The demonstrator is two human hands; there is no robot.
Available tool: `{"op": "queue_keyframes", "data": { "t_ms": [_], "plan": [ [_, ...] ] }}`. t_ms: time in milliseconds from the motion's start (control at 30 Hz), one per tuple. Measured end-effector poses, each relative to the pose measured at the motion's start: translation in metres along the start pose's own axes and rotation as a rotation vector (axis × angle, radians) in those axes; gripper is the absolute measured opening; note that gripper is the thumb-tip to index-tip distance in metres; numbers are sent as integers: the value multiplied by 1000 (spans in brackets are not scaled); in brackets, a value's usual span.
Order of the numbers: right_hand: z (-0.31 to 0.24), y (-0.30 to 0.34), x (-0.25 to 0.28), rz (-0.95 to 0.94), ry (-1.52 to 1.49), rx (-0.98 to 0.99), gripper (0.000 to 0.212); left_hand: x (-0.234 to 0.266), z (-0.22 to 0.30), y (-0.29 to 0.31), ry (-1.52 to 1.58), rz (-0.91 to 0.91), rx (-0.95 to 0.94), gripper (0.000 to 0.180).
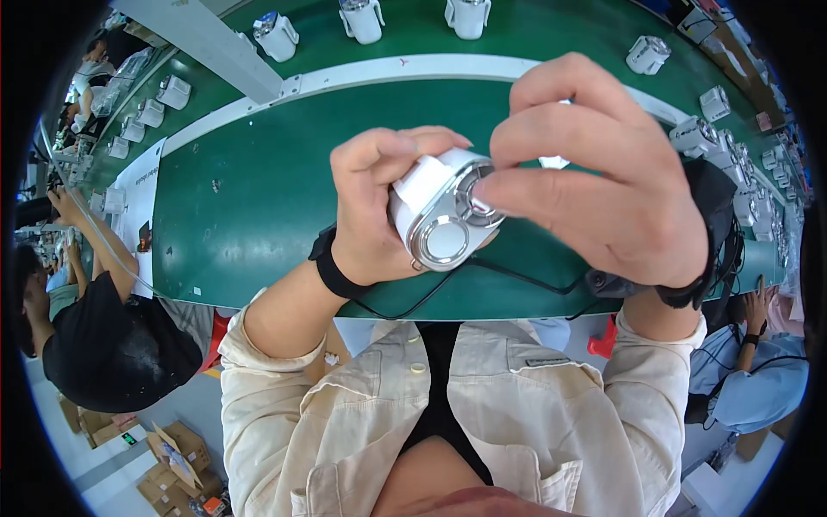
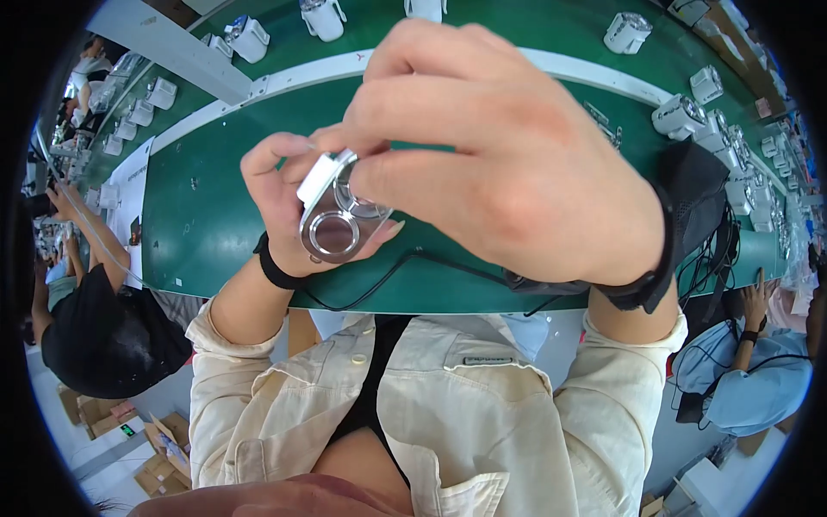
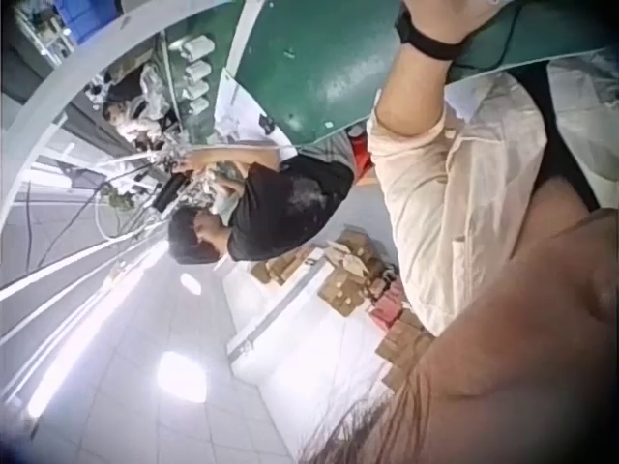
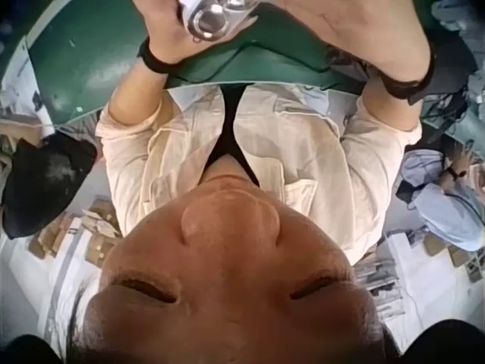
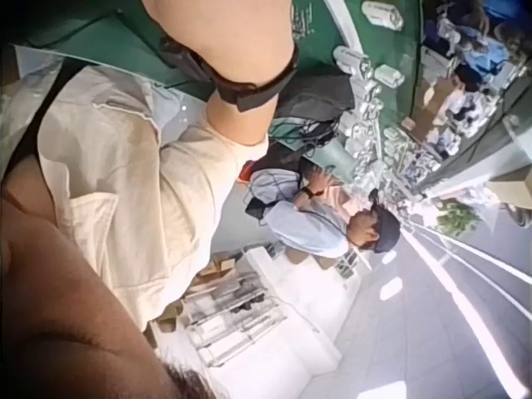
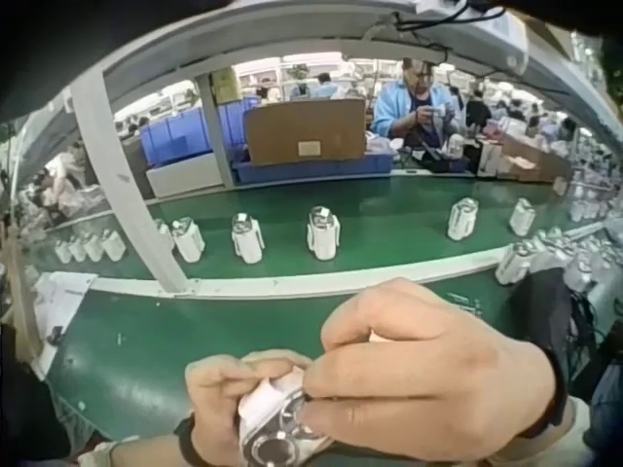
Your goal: The person picks up a white device, wipes it with a cloth, and peels a small sticker from the top by hand. They repeat this process for several devices, placing each one back on the table after removing the sticker.
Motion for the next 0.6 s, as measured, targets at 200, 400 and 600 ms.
{"op": "queue_keyframes", "data": {
  "t_ms": [200, 400, 600],
  "plan": [
    [-14, 11, 10, -232, 72, -83, 31, 0, -6, -6, -65, -99, 27, 94],
    [6, 57, -7, -177, -149, -231, 32, 2, -8, -11, -7, -159, 58, 97],
    [8, 59, -10, -150, -280, -328, 33, 6, -7, -5, -111, -340, -14, 96]
  ]
}}
Point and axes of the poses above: each hand's wrist, its own y-axis away from the middle knuckle, its own x-axis out of the back of the hand, z = x × y, the point moved 4 cm from there along -y, towards the middle knuckle, and after that the axes turned 12 degrees about -z, right-handed, at the moved point
